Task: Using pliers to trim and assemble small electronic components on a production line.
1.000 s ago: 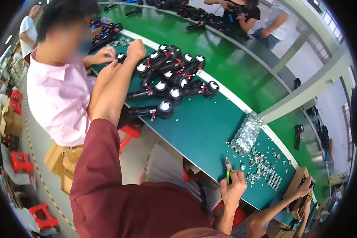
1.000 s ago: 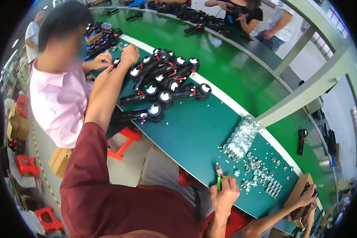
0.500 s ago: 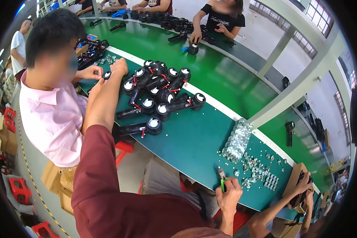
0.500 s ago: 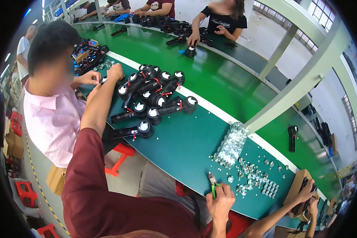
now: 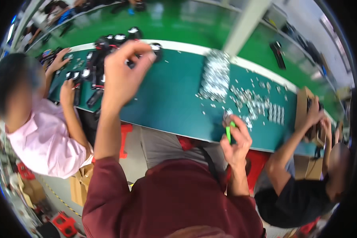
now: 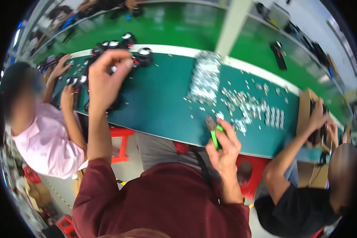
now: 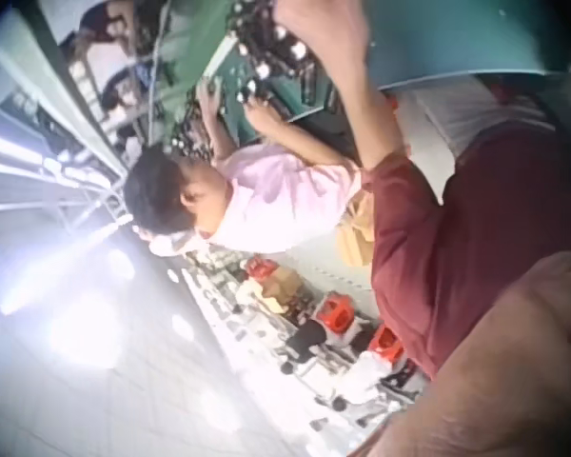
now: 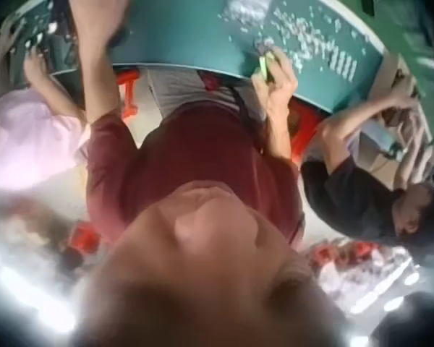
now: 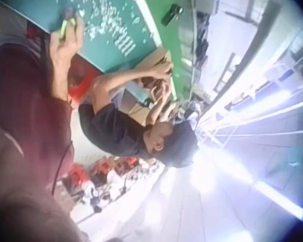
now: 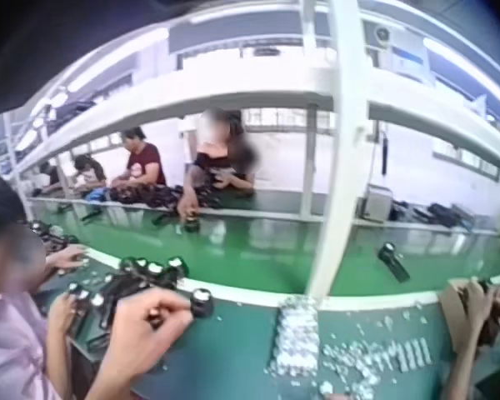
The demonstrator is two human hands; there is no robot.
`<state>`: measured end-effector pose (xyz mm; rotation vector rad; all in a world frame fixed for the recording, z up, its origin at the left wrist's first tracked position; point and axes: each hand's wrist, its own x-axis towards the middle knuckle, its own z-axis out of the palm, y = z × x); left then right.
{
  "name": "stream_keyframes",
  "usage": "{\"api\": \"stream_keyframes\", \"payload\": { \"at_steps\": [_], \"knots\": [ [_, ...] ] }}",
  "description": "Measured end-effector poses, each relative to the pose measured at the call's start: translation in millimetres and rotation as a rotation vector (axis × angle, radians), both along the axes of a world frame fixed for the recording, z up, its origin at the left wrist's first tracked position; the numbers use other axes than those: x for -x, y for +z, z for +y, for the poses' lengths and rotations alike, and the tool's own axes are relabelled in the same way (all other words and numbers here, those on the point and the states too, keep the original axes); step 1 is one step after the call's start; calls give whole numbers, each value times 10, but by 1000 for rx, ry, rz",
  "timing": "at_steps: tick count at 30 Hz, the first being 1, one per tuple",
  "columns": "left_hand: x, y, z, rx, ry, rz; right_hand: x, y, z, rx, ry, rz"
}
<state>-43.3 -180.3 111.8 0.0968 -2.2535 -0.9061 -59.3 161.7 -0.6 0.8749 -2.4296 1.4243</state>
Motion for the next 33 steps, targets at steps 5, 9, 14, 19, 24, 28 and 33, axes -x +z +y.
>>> {"api": "stream_keyframes", "payload": {
  "at_steps": [5,9,14,19,24,28,33],
  "knots": [
    [90,-866,1228,-311,-280,-193,9,-87,350,180,-121,-26],
    [135,-1296,1792,-69,-239,-180,-121,-50,576,321,-140,-134],
    [234,-1353,1974,157,-200,-156,-139,-91,637,351,-179,-137],
    [263,-1382,2019,254,-230,-177,-93,-42,602,266,-164,-81],
    [263,-1374,2003,52,-306,-35,-73,-57,561,308,-152,-85],
    [-14,-1054,2034,-269,-387,-269,-51,-58,588,284,-155,-101],
    [-248,-1028,2079,-616,-500,-281,-52,60,409,392,-73,-121]
  ]
}}
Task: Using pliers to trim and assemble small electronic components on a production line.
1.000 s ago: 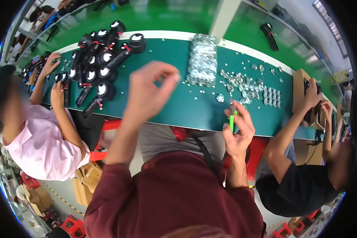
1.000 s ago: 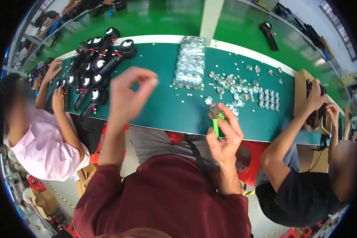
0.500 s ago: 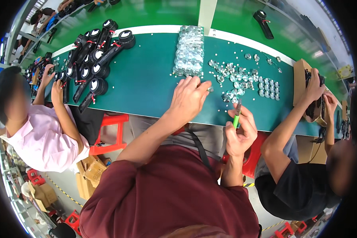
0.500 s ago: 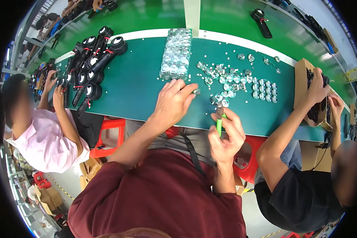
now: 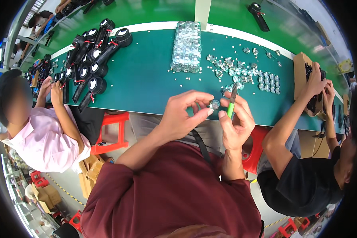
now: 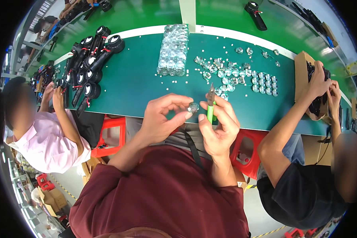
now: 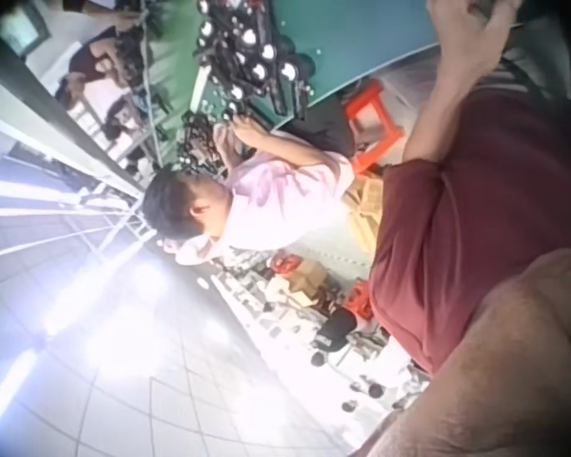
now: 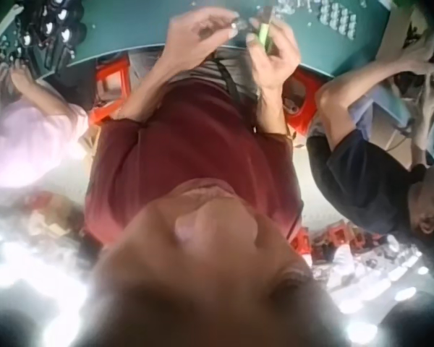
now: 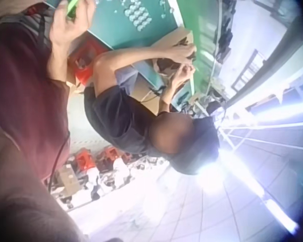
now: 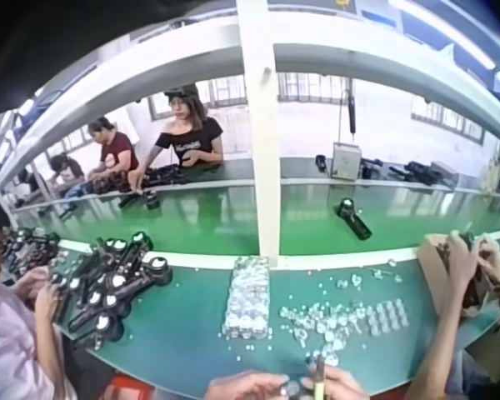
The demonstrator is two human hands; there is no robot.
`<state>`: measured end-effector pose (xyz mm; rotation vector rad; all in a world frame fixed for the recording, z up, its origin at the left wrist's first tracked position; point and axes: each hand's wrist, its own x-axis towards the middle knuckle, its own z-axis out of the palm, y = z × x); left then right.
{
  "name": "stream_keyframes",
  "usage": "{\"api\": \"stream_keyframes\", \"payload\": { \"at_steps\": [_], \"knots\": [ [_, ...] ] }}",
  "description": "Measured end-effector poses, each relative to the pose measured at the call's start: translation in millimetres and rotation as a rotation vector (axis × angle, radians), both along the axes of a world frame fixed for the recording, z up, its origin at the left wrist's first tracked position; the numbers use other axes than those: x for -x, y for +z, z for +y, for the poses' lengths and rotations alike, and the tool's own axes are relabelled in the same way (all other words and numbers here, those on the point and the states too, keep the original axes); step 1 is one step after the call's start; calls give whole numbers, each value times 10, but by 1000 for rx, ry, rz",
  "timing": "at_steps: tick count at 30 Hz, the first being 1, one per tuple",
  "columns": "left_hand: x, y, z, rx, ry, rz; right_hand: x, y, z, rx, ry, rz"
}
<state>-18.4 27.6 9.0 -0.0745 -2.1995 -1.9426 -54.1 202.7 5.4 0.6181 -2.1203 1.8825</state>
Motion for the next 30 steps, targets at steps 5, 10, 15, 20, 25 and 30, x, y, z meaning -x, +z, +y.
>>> {"api": "stream_keyframes", "payload": {
  "at_steps": [5,10,15,20,25,30],
  "knots": [
    [-106,-11,-42,-310,-7,-203,31,28,-191,25,58,1],
    [-180,12,-172,-431,22,-103,42,127,-359,18,135,-7],
    [-158,20,-191,-576,56,-161,60,98,-412,7,183,-103],
    [-244,-94,-138,-302,119,-9,-55,-8,-410,74,119,-150],
    [-268,-60,-157,-229,111,141,-47,69,-479,-92,32,7],
    [-252,-89,-213,-359,21,164,-15,62,-511,-96,61,-28]
  ]
}}
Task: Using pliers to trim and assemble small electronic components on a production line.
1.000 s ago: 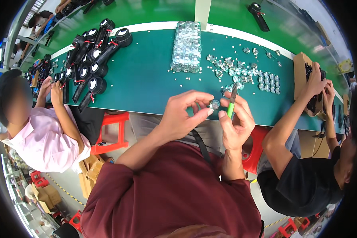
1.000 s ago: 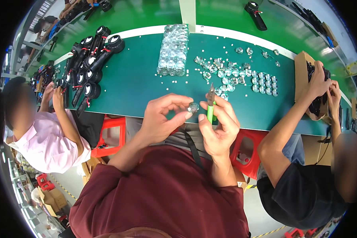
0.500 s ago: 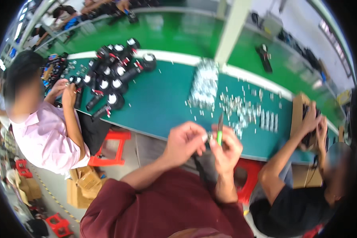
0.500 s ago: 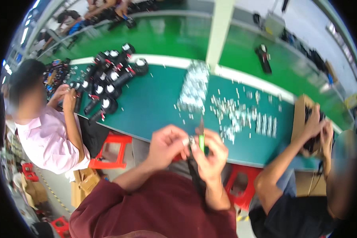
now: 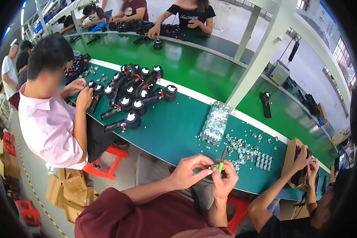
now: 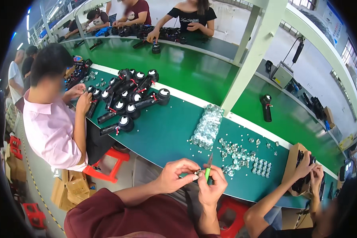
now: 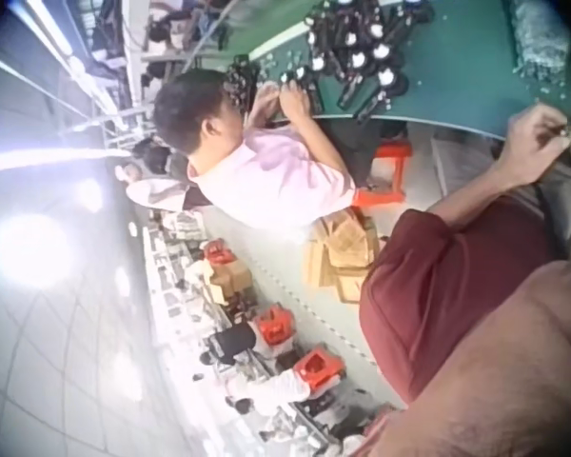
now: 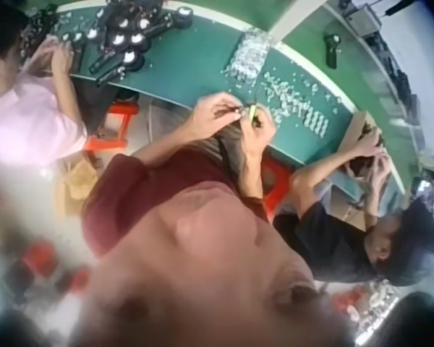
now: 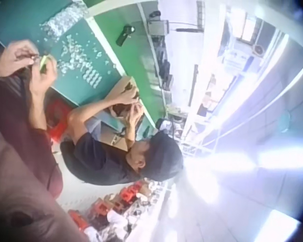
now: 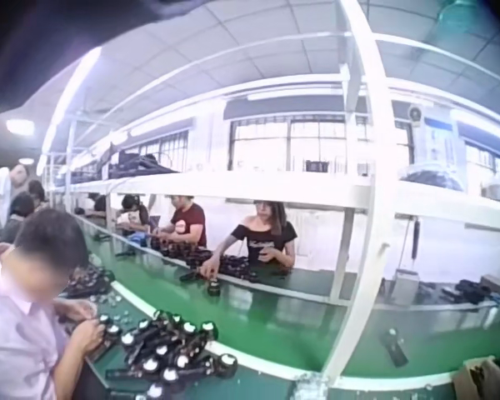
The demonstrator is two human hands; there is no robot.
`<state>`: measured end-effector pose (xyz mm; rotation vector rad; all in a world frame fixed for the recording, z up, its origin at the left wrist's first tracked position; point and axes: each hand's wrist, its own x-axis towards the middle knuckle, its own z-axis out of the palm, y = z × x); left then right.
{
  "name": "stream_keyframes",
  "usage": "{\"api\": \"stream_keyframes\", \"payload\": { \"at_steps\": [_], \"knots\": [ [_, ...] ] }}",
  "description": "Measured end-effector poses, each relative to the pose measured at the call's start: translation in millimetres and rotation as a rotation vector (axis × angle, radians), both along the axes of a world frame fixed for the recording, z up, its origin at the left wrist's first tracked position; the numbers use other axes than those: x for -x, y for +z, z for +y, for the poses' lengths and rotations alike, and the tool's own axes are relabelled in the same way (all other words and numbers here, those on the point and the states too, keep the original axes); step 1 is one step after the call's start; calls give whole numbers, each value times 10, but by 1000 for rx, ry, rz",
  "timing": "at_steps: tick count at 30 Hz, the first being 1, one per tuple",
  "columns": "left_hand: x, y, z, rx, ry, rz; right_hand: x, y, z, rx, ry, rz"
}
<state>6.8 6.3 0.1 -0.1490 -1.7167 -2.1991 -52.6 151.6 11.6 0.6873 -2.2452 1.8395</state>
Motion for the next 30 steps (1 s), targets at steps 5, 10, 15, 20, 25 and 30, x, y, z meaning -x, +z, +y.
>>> {"api": "stream_keyframes", "payload": {
  "at_steps": [5,10,15,20,25,30],
  "knots": [
    [-11,53,-116,201,-5,117,-21,-33,-14,77,70,-124],
    [-71,6,-164,388,124,170,-13,-93,57,105,92,-178],
    [-138,-63,-219,9,72,35,-40,7,110,220,108,-266],
    [-111,-49,-281,-323,-30,-38,-121,18,77,136,176,-232],
    [-129,-4,-312,-311,-44,-53,-133,65,20,87,203,-177],
    [-101,24,-313,-255,27,15,-149,110,16,31,225,-101]
  ]
}}
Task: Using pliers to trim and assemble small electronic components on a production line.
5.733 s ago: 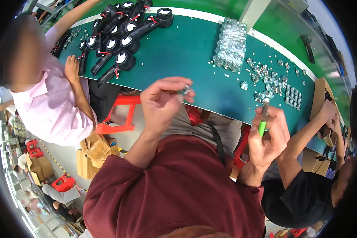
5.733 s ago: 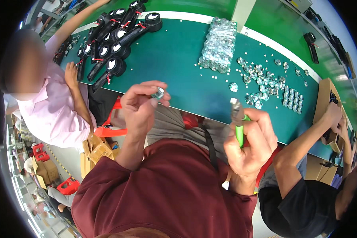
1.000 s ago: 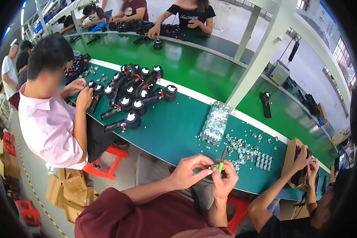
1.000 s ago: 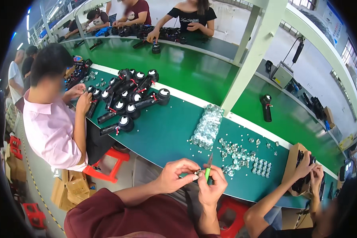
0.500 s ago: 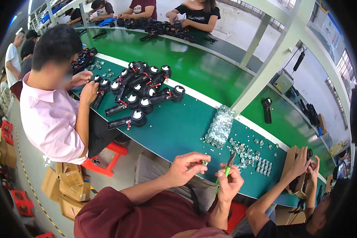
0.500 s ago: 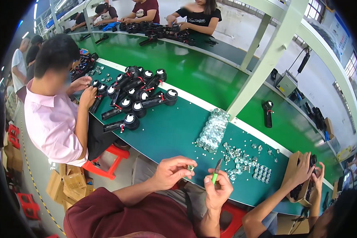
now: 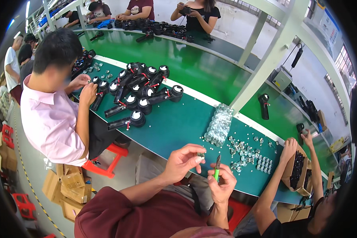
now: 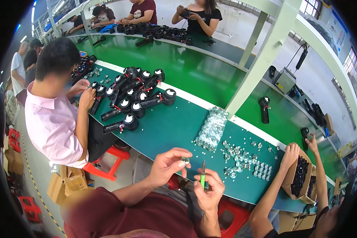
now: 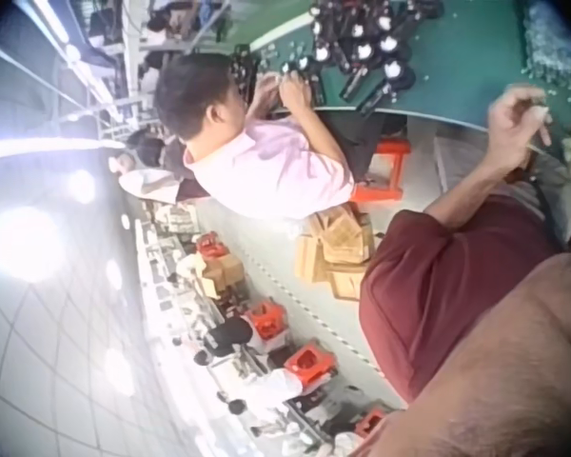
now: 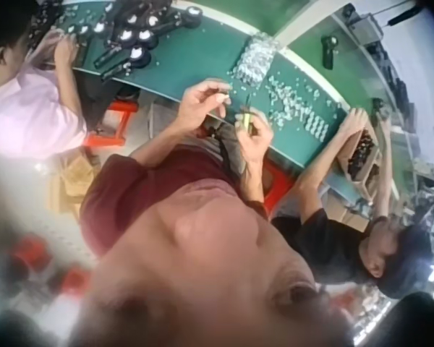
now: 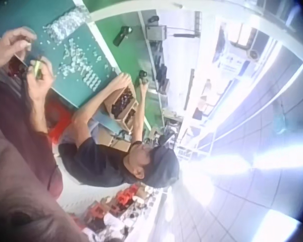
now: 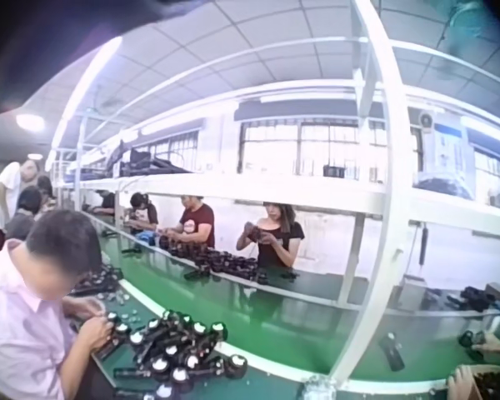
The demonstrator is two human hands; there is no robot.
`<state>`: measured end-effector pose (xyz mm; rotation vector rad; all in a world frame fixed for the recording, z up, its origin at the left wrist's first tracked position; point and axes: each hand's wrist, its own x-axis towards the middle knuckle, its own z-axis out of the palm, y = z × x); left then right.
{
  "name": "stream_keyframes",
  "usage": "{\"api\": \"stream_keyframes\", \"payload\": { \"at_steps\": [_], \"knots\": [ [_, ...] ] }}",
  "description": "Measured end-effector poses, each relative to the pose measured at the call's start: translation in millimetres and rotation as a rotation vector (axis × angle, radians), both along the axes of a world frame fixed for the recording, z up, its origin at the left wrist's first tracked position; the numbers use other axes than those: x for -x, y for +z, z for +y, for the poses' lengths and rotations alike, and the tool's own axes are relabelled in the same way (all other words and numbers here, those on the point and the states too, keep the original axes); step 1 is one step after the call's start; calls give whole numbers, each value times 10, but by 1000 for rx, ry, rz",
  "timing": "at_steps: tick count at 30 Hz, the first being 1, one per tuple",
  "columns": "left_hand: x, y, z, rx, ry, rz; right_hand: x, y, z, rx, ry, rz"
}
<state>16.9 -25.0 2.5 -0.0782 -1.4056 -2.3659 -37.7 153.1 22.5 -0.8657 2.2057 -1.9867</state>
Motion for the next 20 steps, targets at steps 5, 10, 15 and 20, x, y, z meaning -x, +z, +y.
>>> {"api": "stream_keyframes", "payload": {
  "at_steps": [5,10,15,20],
  "knots": [
    [16,52,-11,-84,9,9,-42,-33,-14,-16,90,-16],
    [20,1,-48,-188,-6,28,-82,-43,-53,-26,82,35],
    [9,93,-35,-362,-34,-99,-82,32,-90,-94,92,172],
    [-14,49,-119,-371,-120,-40,-67,66,-58,-132,101,230]
  ]
}}
